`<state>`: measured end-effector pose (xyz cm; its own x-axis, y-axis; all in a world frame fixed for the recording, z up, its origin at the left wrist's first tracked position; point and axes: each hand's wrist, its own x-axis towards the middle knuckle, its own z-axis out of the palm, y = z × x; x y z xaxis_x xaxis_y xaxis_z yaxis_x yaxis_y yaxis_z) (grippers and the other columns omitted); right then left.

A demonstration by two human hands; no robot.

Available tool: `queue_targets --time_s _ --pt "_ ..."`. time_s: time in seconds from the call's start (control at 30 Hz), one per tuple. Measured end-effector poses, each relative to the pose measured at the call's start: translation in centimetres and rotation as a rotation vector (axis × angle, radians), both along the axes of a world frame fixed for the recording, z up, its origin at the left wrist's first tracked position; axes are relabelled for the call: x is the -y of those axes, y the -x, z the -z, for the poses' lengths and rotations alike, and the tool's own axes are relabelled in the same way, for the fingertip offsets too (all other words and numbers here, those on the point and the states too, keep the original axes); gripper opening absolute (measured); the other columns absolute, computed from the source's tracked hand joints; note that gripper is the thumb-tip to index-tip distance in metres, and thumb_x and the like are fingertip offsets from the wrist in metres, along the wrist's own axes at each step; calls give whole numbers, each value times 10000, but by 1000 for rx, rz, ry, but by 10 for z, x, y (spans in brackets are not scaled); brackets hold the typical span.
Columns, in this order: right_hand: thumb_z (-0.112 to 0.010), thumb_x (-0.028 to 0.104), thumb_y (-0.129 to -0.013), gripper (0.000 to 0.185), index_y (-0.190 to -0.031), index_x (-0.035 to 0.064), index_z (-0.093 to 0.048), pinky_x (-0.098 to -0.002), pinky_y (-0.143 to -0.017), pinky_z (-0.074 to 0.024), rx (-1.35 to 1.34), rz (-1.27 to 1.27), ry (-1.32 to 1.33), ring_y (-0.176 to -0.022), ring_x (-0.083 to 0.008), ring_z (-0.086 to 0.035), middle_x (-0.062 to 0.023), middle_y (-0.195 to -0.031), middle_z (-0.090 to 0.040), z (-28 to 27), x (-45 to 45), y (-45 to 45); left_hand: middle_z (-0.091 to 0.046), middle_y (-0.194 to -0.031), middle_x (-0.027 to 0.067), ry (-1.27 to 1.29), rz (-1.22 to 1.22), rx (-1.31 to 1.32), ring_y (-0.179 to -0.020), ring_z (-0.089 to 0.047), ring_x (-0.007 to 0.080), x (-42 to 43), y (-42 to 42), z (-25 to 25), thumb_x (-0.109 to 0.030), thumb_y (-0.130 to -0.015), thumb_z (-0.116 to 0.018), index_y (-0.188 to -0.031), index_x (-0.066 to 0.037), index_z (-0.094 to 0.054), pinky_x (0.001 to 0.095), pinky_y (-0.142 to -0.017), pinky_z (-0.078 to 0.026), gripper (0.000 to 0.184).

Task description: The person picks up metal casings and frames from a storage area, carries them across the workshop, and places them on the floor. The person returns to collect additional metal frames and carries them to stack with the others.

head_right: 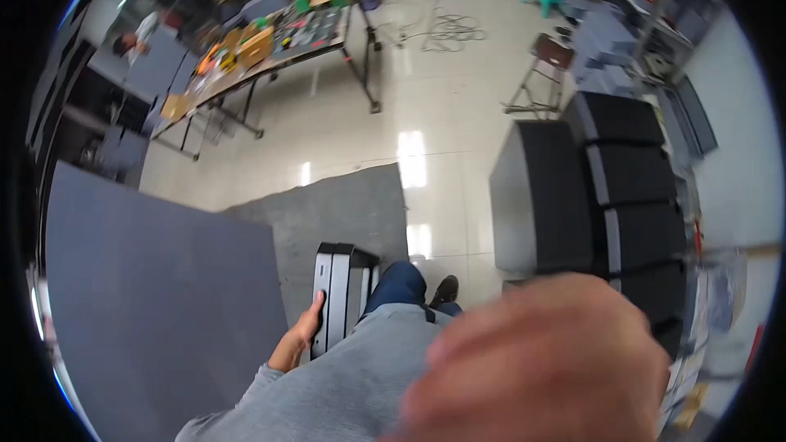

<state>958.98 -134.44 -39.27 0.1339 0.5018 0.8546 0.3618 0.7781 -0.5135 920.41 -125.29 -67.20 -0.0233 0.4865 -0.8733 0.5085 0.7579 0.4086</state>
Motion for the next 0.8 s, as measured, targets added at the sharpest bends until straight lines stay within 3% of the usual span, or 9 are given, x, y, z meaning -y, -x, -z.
queue_targets --time_s 0.2,0.23,0.27,0.37,0.5,0.53,0.57,0.67,0.8 --pt "-559 42 -827 120 -896 -28 -629 -291 -547 -504 60 -241 -70 -559 -173 -598 -113 -728 -663 -5 -147 -44 -429 -1405 235 62 -118 45 -1316 -393 336 -75 -19 7 -766 -806 -457 -1366 105 -394 400 -1097 -284 1037" --pt "-557 44 -830 127 -909 -28 -627 -290 -547 -502 69 -255 -69 -559 -172 -596 -112 -732 -663 -3 -171 -51 -456 -1384 233 -47 -99 113 -1298 -417 329 -91 -23 18 -774 -807 -438 -1348 105 -422 389 -1087 -302 1032" --pt "-555 46 -833 135 -921 -29 -625 -289 -548 -501 70 -267 -62 -558 -171 -594 -111 -736 -664 0 -196 -57 -452 -1387 234 -60 -107 71 -1302 -417 316 -104 -11 64 -770 -818 -422 -1356 97 -419 394 -1084 -306 1021" --pt "-549 51 -843 159 -960 -30 -619 -285 -551 -497 102 -292 -41 -557 -167 -587 -108 -748 -665 -8 -271 -78 -420 -1418 227 149 -139 169 -1341 -367 295 -175 -51 -3 -756 -837 -408 -1377 73 -403 388 -1101 -282 990" --pt "-541 58 -857 193 -1012 -33 -610 -281 -554 -491 112 -338 -32 -556 -163 -579 -104 -763 -667 -19 -344 -95 -437 -1414 196 -11 -42 131 -1331 -377 287 -241 -72 4 -758 -832 -418 -1365 60 -431 379 -1094 -291 977" --pt "-539 59 -860 202 -1025 -33 -608 -280 -555 -490 99 -366 -18 -556 -162 -577 -103 -767 -668 -23 -362 -102 -463 -1382 219 -15 -78 165 -1303 -410 301 -249 -76 1 -761 -825 -433 -1349 78 -441 378 -1081 -313 989" --pt "-537 61 -863 211 -1038 -33 -606 -278 -555 -488 89 -387 -2 -556 -161 -575 -102 -771 -668 -24 -379 -113 -452 -1376 258 195 -107 238 -1303 -410 324 -269 -97 -21 -772 -816 -432 -1340 104 -433 380 -1077 -318 1021" --pt "-530 66 -873 238 -1077 -35 -600 -275 -558 -484 69 -371 27 -555 -158 -568 -98 -782 -670 -17 -419 -152 -498 -1318 274 91 27 129 -1238 -479 337 -311 -132 -7 -773 -815 -434 -1292 126 -476 390 -1039 -364 1019" --pt "-522 73 -887 275 -1129 -37 -592 -270 -561 -478 -92 -111 250 -553 -154 -560 -94 -798 -672 22 -453 -223 -505 -1306 285 200 35 112 -1239 -482 345 -371 -168 -5 -772 -807 -448 -1273 140 -489 387 -1038 -366 1025"
